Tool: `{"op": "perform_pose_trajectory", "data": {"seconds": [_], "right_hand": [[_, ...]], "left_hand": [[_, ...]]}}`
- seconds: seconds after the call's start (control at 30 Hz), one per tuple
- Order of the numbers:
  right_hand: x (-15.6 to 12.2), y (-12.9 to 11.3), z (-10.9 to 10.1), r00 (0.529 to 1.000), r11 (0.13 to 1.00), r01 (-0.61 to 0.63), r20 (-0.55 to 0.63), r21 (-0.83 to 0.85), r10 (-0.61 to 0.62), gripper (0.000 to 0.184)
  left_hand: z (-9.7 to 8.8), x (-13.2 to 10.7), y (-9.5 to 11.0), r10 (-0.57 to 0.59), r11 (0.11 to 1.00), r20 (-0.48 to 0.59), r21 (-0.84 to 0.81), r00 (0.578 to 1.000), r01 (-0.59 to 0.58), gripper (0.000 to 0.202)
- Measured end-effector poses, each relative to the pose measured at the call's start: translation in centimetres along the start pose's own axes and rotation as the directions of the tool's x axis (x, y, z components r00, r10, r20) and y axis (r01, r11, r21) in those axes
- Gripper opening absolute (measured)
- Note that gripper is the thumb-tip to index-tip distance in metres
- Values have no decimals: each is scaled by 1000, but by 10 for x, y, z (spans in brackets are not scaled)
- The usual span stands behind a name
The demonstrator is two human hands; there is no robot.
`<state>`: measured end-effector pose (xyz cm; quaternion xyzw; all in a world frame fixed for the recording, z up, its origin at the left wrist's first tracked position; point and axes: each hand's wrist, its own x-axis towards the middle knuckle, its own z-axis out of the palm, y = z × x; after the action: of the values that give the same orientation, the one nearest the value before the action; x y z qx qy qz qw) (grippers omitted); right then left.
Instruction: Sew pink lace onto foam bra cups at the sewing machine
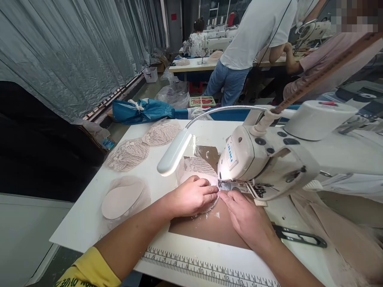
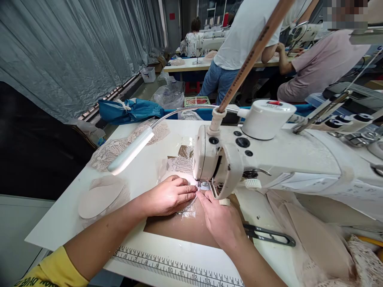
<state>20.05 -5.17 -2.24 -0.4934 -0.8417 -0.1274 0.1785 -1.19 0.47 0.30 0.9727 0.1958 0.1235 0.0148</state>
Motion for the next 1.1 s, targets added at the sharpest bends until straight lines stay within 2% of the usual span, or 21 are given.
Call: {"op": "perform_pose_trajectory", "data": {"seconds": [0.17, 0.53, 0.83, 1.1], "right_hand": [[2, -2, 2, 999, 996, -20, -38, -81, 17, 39], [0, -2, 4, 999, 997, -28, -43, -68, 25, 37], [-1, 2, -1, 996, 984, -87, -19, 152, 91, 34], [-2, 3, -5, 996, 980, -78, -21, 185, 83, 34]], "left_hand": [[0, 5, 5, -93, 996, -4, -10, 996, 93, 31], [-2, 8, 7, -125, 991, 2, -48, 992, 125, 28], [-5, 5, 1, -173, 959, -31, -233, 984, 162, 19], [0, 4, 3, -206, 961, -35, -198, 978, 195, 23]]}}
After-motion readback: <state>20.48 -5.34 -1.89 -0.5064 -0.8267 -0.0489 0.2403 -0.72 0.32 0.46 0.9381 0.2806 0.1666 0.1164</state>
